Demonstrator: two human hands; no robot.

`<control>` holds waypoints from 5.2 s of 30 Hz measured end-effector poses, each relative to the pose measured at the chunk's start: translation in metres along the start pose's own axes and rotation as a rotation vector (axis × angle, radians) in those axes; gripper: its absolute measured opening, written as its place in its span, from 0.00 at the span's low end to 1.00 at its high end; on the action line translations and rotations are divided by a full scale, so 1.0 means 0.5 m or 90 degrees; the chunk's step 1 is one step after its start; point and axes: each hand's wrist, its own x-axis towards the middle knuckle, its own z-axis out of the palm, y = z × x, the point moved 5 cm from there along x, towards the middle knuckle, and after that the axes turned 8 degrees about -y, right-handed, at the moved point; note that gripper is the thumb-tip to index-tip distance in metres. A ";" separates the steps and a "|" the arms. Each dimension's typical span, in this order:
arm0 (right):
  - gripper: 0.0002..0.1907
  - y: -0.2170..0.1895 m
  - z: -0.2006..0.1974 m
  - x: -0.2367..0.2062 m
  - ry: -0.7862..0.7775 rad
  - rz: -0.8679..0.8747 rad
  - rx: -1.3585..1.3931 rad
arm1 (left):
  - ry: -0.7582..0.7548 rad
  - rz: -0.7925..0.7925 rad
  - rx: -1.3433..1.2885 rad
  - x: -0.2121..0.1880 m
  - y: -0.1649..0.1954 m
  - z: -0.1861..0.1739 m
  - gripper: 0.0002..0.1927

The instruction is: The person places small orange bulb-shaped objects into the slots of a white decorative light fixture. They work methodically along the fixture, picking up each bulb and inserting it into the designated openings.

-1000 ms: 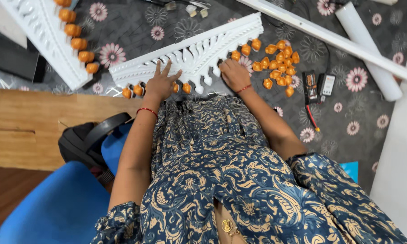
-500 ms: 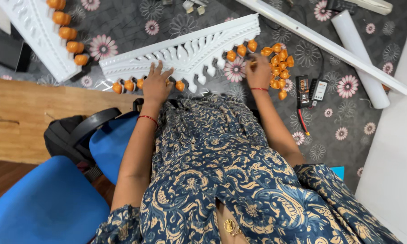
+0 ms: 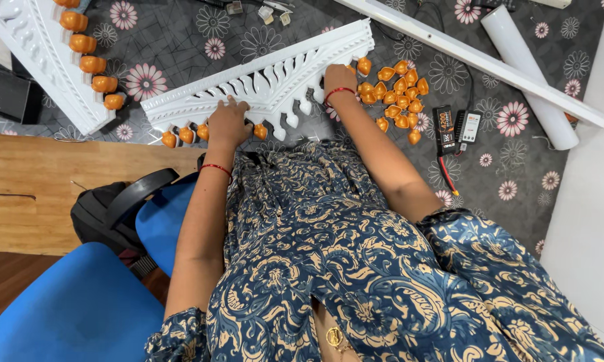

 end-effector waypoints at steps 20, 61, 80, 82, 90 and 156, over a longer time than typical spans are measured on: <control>0.19 -0.004 -0.050 -0.032 0.077 0.022 0.031 | -0.015 0.015 0.075 0.014 0.030 -0.005 0.26; 0.22 0.133 -0.013 -0.025 0.017 0.071 0.167 | -0.124 0.021 0.102 0.047 0.025 -0.004 0.23; 0.30 0.122 -0.062 0.010 0.009 0.156 0.058 | -0.069 0.022 0.125 0.039 0.048 -0.026 0.20; 0.30 0.122 -0.060 0.000 0.062 0.140 0.050 | -0.050 0.030 0.164 0.042 0.055 -0.029 0.21; 0.18 0.111 -0.028 -0.048 0.225 -0.006 0.049 | -0.088 0.024 0.134 0.052 0.054 -0.016 0.21; 0.30 0.166 -0.104 0.017 -0.057 0.219 0.053 | -0.079 0.017 0.122 0.017 0.053 -0.043 0.20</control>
